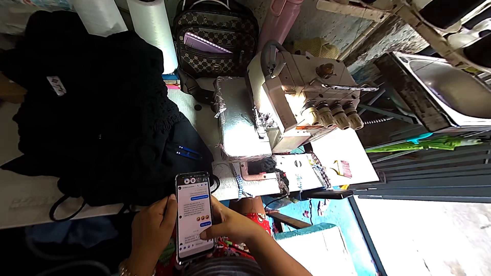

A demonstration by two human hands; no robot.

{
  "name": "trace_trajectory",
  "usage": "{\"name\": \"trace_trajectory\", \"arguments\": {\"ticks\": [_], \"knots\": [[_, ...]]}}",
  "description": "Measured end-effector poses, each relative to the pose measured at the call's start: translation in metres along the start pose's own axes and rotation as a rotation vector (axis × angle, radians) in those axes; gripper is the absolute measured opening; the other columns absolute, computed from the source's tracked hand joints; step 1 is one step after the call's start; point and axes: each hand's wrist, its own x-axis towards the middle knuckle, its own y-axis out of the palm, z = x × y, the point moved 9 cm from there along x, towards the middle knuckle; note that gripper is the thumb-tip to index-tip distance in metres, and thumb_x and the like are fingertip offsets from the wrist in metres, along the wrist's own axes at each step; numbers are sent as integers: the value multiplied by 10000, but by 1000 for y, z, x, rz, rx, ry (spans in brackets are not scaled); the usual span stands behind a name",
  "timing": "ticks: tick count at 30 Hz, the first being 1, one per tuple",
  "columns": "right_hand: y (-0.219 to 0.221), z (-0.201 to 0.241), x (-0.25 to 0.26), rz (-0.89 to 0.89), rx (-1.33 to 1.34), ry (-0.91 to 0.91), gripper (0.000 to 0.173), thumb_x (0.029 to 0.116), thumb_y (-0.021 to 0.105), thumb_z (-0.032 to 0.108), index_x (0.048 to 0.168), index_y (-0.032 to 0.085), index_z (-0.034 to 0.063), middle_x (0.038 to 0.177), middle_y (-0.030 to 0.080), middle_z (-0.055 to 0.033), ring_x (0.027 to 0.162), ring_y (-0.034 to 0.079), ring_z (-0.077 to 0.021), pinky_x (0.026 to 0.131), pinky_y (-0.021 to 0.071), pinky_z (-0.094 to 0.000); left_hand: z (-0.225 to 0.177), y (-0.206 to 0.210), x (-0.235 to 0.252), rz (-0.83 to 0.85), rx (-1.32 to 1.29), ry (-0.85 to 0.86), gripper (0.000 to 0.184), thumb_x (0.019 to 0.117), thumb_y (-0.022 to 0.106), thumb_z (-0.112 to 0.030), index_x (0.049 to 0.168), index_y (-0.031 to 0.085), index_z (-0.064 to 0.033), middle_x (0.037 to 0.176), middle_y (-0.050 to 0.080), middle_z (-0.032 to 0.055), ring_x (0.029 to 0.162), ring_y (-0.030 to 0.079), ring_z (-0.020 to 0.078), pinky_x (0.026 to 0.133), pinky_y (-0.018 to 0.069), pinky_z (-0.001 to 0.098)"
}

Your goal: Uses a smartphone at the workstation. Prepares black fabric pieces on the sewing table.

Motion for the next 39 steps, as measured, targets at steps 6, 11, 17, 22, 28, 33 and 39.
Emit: {"name": "trace_trajectory", "arguments": {"ticks": [6, 11, 17, 22, 28, 33, 39], "knots": [[0, 0, -1, -3, 6, 4, 703, 894, 603, -57, 1461, 221, 109, 1272, 616, -9, 1127, 656, -97, 944, 564, -315, 0, 0, 0, -3, 3, 2, 531, 1017, 364, -310, 578, 511, -50, 494, 432, 42, 480, 490, 178, 497, 366, 383], [0, 0, 0, 0, 10, -4, 696, 891, 597, -67, 1453, 225, 109, 1270, 616, -7, 1130, 655, -96, 957, 560, -320, 0, 0, 0, -7, -4, 7, 527, 1014, 365, -312, 577, 504, -53, 491, 422, 39, 477, 481, 175, 496, 362, 379], [0, 0, 0, 2, 14, -5, 698, 891, 590, -70, 1456, 220, 104, 1276, 608, -5, 1139, 650, -93, 973, 554, -322, 1, 0, 0, -7, 0, 1, 532, 1017, 363, -323, 575, 502, -60, 489, 420, 34, 475, 482, 172, 491, 359, 379], [0, 0, 0, -5, 14, -3, 692, 894, 594, -76, 1452, 224, 101, 1272, 612, -12, 1135, 653, -96, 974, 554, -323, 1, 0, 0, -7, 0, 3, 527, 1015, 363, -311, 571, 497, -61, 488, 415, 33, 474, 478, 173, 493, 356, 377], [0, 0, 0, -6, 9, -1, 690, 895, 590, -68, 1451, 219, 103, 1275, 610, -9, 1133, 654, -99, 962, 559, -323, 0, 0, 0, -7, -4, 3, 521, 1010, 365, -306, 569, 496, -61, 488, 413, 35, 472, 474, 168, 493, 356, 372], [1, 1, 0, -9, 6, -5, 688, 898, 581, -73, 1458, 221, 98, 1274, 612, -10, 1137, 653, -100, 978, 555, -334, -1, 0, 0, -6, 12, 7, 538, 1017, 357, -313, 572, 505, -49, 493, 431, 50, 480, 492, 192, 493, 361, 391], [1, 1, 0, -5, 8, -7, 702, 894, 586, -79, 1462, 212, 94, 1279, 609, -15, 1141, 652, -100, 985, 552, -331, -1, -1, 0, -18, 9, 14, 527, 1012, 361, -311, 563, 486, -64, 486, 411, 37, 469, 475, 178, 487, 354, 376]]}}
